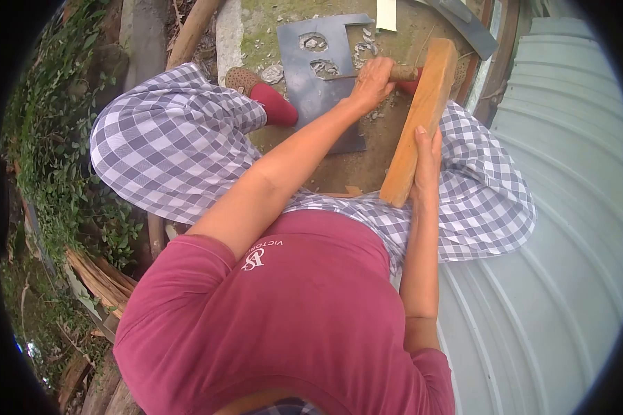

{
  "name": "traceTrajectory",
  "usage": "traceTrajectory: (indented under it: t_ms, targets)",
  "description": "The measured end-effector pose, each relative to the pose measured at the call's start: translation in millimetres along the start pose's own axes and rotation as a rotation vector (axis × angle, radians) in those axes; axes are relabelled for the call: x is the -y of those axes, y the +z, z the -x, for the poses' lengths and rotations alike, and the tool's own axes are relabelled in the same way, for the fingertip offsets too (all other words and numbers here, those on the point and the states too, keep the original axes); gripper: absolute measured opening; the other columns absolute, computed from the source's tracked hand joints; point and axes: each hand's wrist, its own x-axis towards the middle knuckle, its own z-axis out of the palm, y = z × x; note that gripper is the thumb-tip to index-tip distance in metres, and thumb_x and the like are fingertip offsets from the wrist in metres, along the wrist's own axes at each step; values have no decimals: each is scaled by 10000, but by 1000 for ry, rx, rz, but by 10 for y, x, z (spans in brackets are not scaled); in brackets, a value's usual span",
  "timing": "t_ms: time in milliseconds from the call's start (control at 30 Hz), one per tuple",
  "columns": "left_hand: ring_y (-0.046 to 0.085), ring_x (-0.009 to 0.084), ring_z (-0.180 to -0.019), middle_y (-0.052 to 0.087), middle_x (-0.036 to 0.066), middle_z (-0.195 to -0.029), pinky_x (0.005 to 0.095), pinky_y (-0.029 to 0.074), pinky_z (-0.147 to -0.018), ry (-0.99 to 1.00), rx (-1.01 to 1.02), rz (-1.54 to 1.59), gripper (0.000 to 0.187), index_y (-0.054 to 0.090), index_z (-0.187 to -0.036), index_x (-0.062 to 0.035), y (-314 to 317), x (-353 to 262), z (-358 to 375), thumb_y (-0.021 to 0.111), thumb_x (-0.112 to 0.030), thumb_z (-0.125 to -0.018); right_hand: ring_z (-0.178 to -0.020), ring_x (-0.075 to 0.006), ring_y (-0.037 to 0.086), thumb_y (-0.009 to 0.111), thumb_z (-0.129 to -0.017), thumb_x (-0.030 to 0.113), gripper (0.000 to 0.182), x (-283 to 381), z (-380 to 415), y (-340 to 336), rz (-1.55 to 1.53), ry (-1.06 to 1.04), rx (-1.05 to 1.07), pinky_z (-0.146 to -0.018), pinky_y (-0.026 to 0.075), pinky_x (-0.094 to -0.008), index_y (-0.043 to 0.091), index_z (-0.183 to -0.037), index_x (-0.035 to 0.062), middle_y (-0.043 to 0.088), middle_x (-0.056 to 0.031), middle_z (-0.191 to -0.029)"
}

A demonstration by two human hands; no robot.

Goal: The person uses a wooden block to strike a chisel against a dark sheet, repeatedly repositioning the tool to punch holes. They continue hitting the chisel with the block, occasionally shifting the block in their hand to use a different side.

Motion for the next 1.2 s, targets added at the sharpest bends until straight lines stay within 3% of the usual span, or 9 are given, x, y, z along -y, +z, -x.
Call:
traceTrajectory:
  t_ms: [233, 433, 633, 667, 700, 800, 933, 1033, 1200]
  targets:
    - [503, 346, -917, 506, 140, -952, 436, 411, -788, 113, 34, -4, 442, 488, -1020, -70, 39, -25, 264, 705, -16, -639, -911, -153, 550, 547, -874, 389, 507, 53, -9, -33, -76, -52, -77, -774, 471, -289, 423, -1254, 78, 530, -63, -1033]
    - [573, 318, -783, 588, 148, -863, 382, 458, -731, -334, -561, 158, 389, 491, -1013, -6, -582, 494, -438, 715, -186, -751, -877, -140, 534, 571, -861, 410, 496, -82, -56, -72, -91, -28, -91, -745, 455, -277, 443, -1204, 76, 523, -52, -999]
    - [598, 274, -793, 614, 166, -865, 379, 468, -721, -587, -696, 301, 416, 503, -971, 37, -1062, 1090, -402, 730, -216, -731, -893, -133, 522, 552, -877, 400, 542, -113, -148, -36, -65, -81, -57, -766, 444, -267, 411, -1276, 63, 519, -49, -1011]
    - [599, 269, -800, 614, 173, -872, 380, 469, -725, -572, -718, 282, 418, 505, -966, 41, -1073, 1078, -401, 728, -224, -732, -1029, -175, 484, 544, -881, 379, 590, -117, -154, -43, -55, -68, -31, -865, 403, -299, 362, -1332, 45, 483, -90, -1150]
    - [599, 269, -800, 614, 173, -872, 380, 469, -725, -571, -718, 281, 418, 505, -966, 41, -1052, 1047, -402, 728, -224, -732, -1165, -218, 445, 536, -885, 358, 641, -122, -161, -47, -47, -55, -6, -964, 363, -331, 313, -1387, 26, 448, -131, -1288]
    - [601, 370, -850, 614, 215, -899, 430, 458, -772, -558, -577, 246, 444, 488, -1004, 16, -938, 758, -411, 725, -229, -719, -1183, -223, 436, 539, -883, 363, 662, -176, -192, -72, -39, -33, -5, -976, 353, -332, 301, -1399, 22, 433, -141, -1311]
    - [594, 374, -844, 606, 220, -899, 423, 461, -754, -501, -405, 257, 414, 487, -989, 12, -802, 513, -421, 723, -208, -730, -1190, -223, 433, 537, -884, 362, 663, -140, -145, -42, -45, -27, -25, -977, 352, -331, 299, -1402, 24, 428, -140, -1321]
    - [629, 310, -819, 641, 186, -864, 398, 480, -738, -433, -379, 160, 422, 512, -976, 6, -729, 475, -430, 730, -267, -738, -1189, -221, 433, 539, -885, 352, 655, -128, -144, -17, -53, -4, -28, -976, 352, -331, 302, -1402, 25, 432, -136, -1319]
    - [630, 327, -836, 640, 195, -889, 399, 480, -743, -363, -379, 157, 429, 515, -981, 10, -755, 395, -461, 730, -271, -739, -1161, -204, 446, 547, -887, 345, 636, -166, -180, -35, -7, -21, 0, -968, 356, -326, 321, -1388, 24, 449, -124, -1292]
